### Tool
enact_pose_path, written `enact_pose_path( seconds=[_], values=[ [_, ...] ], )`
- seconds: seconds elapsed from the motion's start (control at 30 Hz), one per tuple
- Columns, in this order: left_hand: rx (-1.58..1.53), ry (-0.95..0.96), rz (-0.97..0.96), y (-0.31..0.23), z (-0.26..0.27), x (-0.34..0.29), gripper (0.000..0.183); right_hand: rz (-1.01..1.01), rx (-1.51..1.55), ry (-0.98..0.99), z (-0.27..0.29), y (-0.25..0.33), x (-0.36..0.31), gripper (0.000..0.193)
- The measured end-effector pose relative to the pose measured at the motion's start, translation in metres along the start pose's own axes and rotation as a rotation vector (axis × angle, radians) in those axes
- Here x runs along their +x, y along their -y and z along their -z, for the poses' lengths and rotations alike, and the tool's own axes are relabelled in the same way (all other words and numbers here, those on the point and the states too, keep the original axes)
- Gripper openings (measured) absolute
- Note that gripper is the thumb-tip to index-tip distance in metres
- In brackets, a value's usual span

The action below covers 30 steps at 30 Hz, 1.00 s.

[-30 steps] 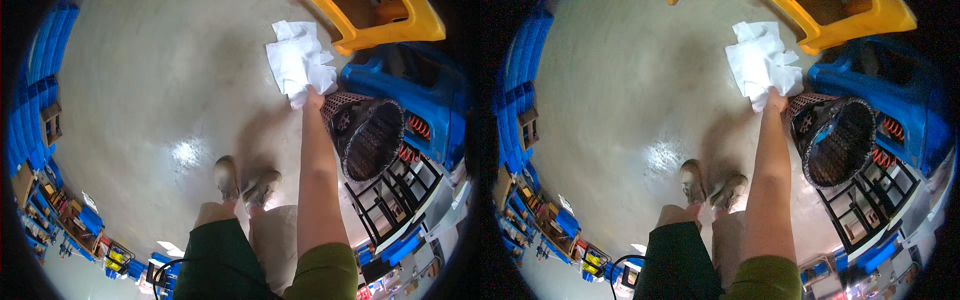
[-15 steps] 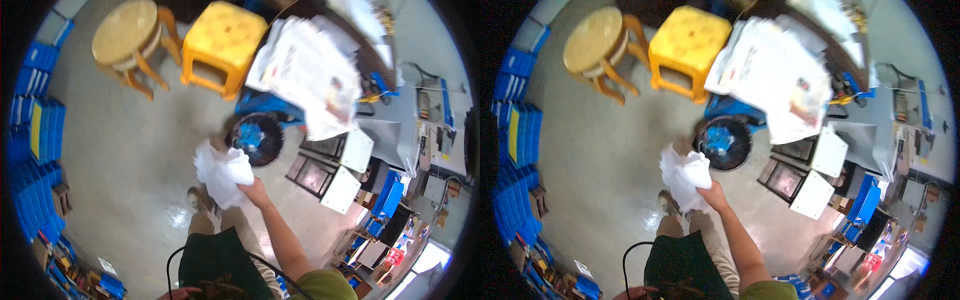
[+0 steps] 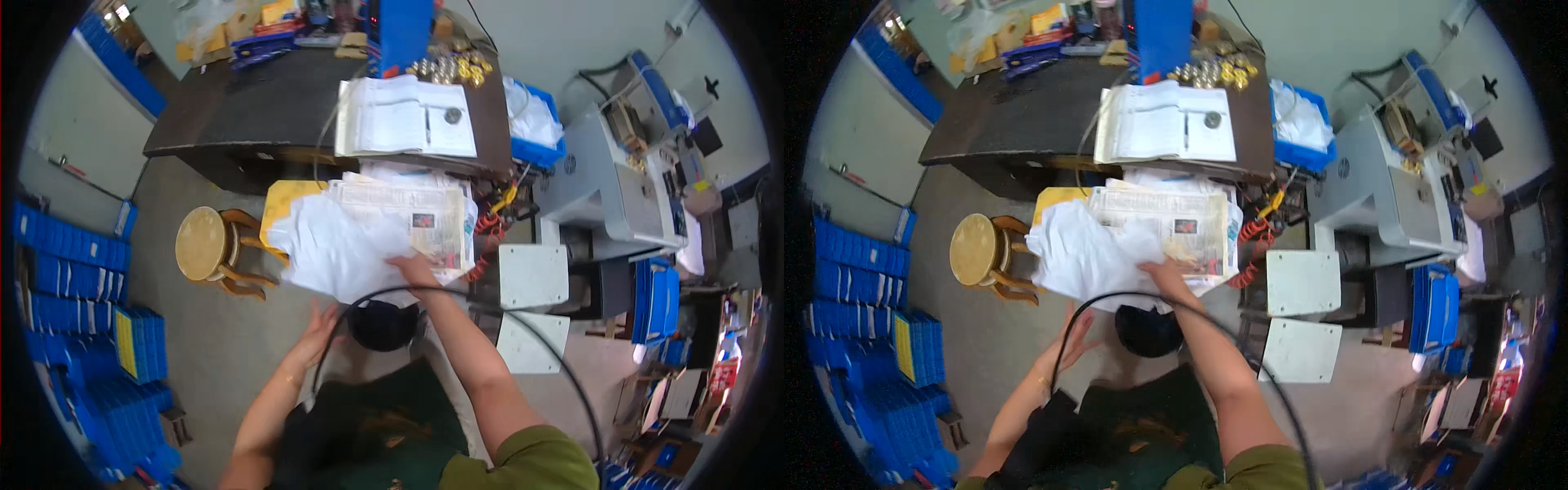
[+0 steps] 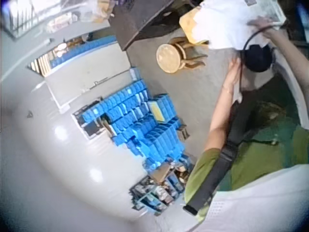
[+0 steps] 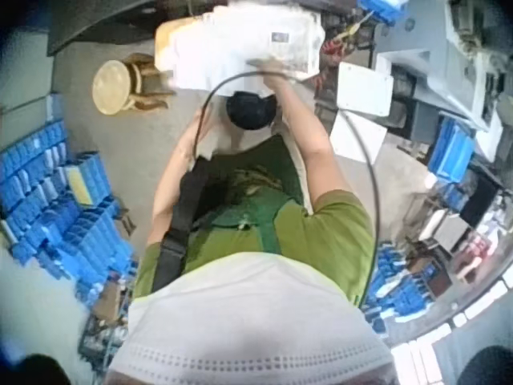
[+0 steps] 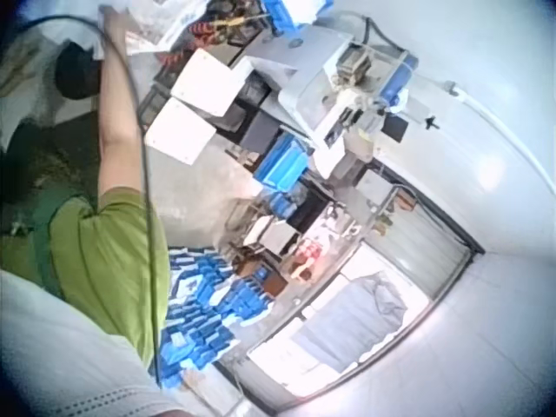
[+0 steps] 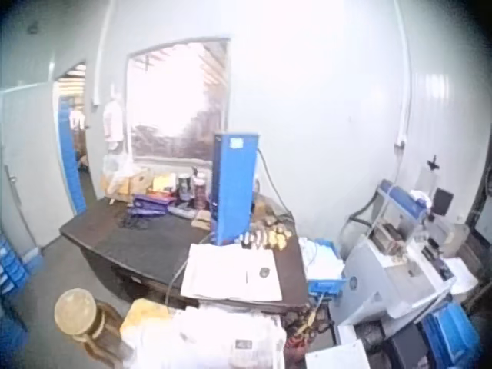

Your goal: The person inserts bearings into circular metal parts in a tray, removes their gloves, and walks to a desk to write in a notebook.

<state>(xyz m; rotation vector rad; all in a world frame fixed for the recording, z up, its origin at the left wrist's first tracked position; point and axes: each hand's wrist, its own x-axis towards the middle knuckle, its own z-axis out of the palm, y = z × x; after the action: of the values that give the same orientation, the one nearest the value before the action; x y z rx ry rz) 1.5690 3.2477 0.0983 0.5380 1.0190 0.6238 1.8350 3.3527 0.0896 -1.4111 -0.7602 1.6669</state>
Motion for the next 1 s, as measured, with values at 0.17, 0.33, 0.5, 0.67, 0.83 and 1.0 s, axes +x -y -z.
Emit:
enact_pose_path(
  seconds=[0.17,0.33,0.5,0.67,0.83,1.0],
  values=[
    [-0.434,-0.337,0.059,-0.043,-0.086,0.096,0.047,0.066,-0.158,-0.033,-0.002,-0.052,0.044,0.043],
    [-0.43,-0.369,0.128,-0.027,-0.032,0.143,0.027,-0.077,0.021,0.201,0.001,-0.039,0.041,0.057],
    [-0.381,-0.448,0.061,-0.063,-0.013,0.154,0.022,0.131,-0.305,-0.127,0.066,-0.11,0.084,0.06],
    [-0.371,-0.347,-0.081,-0.06,0.037,0.127,0.04,0.552,-1.303,-0.127,0.08,-0.114,0.096,0.024],
    [-0.401,-0.335,-0.096,-0.07,0.039,0.14,0.031,0.463,-0.741,-0.035,0.11,-0.089,0.129,0.01],
    [-0.454,-0.263,-0.036,-0.035,0.01,0.186,0.032,0.152,-0.293,-0.067,0.133,0.011,0.151,0.011]
  ],
)
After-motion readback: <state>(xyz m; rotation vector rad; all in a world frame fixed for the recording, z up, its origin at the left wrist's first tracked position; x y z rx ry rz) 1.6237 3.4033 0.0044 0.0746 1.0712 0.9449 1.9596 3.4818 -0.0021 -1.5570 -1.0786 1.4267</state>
